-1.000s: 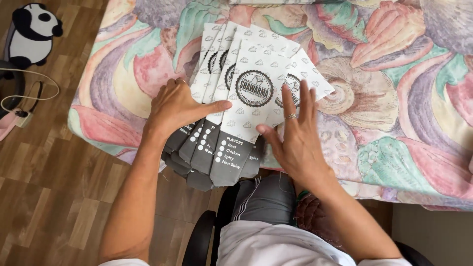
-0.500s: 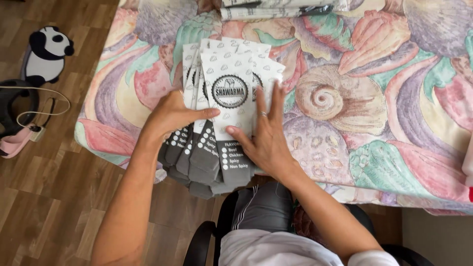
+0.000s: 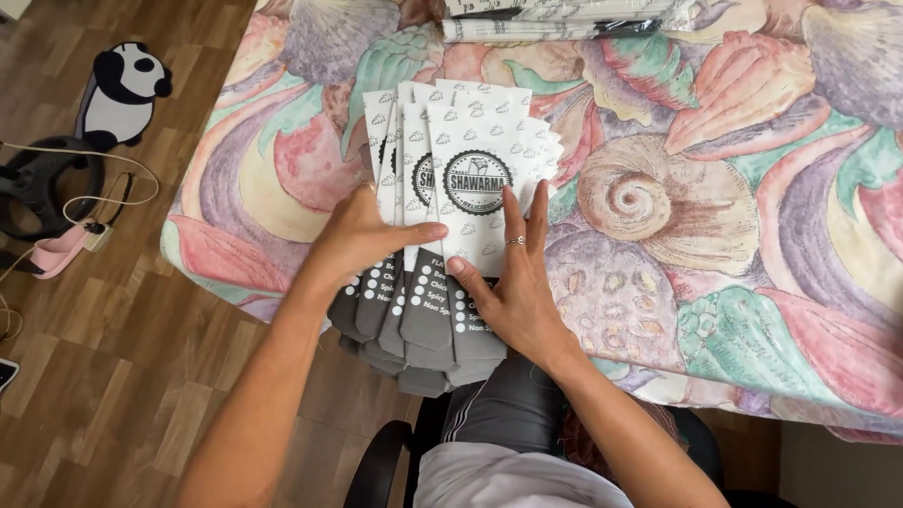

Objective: The person assembles shawarma food packages by applying glue to the edges of printed wrappers and folding them into pouches. They handle multiple wrappers, apply glue with a bottle, and press the edges to seal each package.

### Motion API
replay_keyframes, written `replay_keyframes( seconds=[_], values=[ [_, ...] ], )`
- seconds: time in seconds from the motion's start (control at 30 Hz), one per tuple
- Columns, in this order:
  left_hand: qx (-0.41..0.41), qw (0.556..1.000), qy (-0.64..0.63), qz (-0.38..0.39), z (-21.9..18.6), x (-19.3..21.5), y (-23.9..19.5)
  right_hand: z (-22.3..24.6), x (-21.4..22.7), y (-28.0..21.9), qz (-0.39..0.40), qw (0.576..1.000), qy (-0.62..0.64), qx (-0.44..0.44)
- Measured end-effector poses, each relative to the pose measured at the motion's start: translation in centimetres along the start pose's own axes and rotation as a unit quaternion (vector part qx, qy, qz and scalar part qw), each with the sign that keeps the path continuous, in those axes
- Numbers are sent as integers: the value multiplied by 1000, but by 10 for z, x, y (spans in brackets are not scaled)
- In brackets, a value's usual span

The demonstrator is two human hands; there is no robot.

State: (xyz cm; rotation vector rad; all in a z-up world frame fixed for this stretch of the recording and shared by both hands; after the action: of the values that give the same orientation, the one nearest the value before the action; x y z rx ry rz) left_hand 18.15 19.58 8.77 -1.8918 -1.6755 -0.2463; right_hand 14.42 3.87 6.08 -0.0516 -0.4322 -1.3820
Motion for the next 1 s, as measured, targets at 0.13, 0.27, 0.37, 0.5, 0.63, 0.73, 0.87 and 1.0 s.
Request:
replay_keyframes(
  seconds=[0.13,0.27,0.37,0.5,0.63,0.73,0.87,1.0],
  values=[
    [0,999,-32,-4,0,-4,-3,-1,-2,0,-2,1000,27,-11],
    [-8,997,-80,-11,-4,-4,-8,-1,0,-2,-14,998,47,-24],
    [-14,993,-113,-11,-7,-9,-9,0,2,-4,-27,998,55,-20],
    [-4,987,-158,-9,-7,-12,-8,-1,6,-6,-40,997,59,-11],
    [27,981,-194,-9,25,-14,9,1,8,-7,-45,997,64,0],
    [25,976,-214,-42,21,-16,4,-2,7,-7,-40,996,75,-22],
    [-8,979,-200,-46,15,-16,2,3,3,-5,-36,994,96,-43],
    [-8,974,-221,-46,29,-15,6,1,-4,-8,-21,996,80,-21]
  ],
)
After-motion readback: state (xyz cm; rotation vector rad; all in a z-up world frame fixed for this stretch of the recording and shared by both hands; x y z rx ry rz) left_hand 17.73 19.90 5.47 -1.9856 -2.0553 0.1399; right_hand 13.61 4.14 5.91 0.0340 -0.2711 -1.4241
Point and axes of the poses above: each hand's wrist, its own y-axis towards the middle knuckle, its own x-axis out of the back of the hand, z = x × y, the point moved 10 cm from there along y, towards the middle knuckle, and after that the axes turned 5 degrees about y, right-handed, at the moved point
